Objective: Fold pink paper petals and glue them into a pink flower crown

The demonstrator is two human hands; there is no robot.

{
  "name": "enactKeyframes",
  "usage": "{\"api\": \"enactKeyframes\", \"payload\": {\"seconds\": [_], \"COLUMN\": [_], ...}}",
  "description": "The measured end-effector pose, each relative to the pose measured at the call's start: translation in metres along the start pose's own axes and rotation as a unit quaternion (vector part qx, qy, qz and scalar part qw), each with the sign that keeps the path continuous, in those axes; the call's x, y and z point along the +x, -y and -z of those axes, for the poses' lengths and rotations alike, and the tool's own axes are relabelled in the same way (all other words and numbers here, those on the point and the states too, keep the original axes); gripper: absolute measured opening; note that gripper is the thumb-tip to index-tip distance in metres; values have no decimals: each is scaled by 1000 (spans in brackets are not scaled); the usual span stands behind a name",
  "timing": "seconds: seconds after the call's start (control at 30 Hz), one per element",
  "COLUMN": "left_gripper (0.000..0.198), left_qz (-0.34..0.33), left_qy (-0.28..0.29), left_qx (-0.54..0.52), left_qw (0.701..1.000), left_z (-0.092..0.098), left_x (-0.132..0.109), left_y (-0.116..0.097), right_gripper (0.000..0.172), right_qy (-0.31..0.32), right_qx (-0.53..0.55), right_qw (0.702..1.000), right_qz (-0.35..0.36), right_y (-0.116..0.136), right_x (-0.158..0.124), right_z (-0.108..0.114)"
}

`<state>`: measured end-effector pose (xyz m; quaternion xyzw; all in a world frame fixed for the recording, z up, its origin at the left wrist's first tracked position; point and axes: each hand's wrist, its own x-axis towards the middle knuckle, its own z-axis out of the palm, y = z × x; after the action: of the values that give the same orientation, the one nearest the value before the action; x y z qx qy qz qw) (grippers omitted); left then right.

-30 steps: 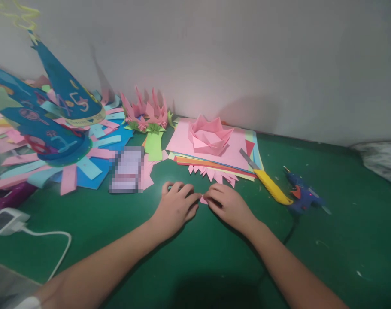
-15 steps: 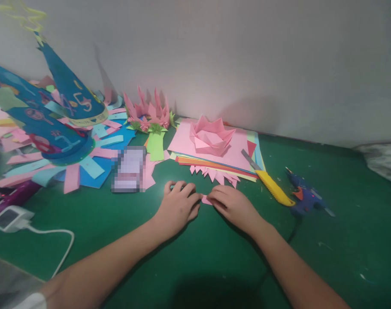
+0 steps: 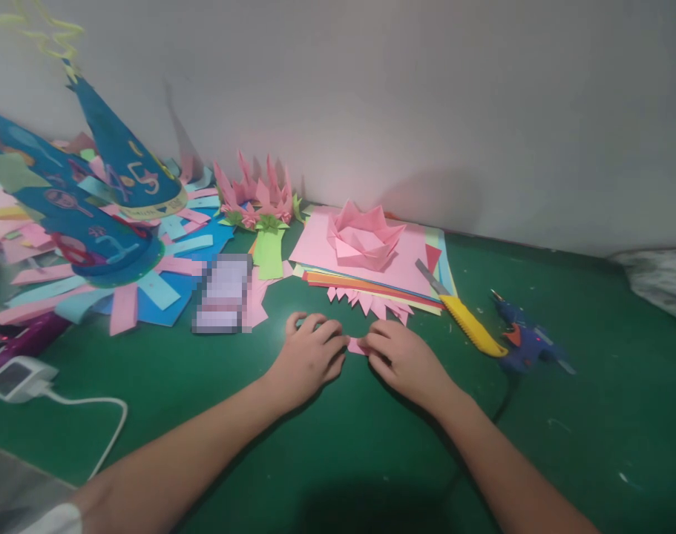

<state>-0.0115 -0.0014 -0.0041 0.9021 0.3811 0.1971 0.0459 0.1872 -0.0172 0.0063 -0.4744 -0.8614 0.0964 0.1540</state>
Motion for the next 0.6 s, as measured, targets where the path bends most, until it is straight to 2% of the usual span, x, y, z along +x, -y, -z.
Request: {"api": "enactKeyframes", "payload": {"seconds": [0.13,0.27,0.37,0.6], "left_gripper": [18,19,18,17], "left_qz": [-45,-56,-55,-45], "left_qy": [1,1,1,-2], "left_qx": [-27,-40,-38,-43], "left_qw": [999,998,998,998], "left_z": [-2,-2,-1,1], "left_x": [1,1,1,2], "left_y": [1,2,2,0], "right_gripper": [15,10,10,9], "right_qy": [-31,-56,-60,-65], "right_qx": [74,142,144,125], "right_qw": [997,986,983,985], "right_qz": [-21,-73,-95,-96], "right_y": [-1,-1,-1,-1], "right_x": [2,7,9,8], "right_z": [-3,-8,-12,-14]}}
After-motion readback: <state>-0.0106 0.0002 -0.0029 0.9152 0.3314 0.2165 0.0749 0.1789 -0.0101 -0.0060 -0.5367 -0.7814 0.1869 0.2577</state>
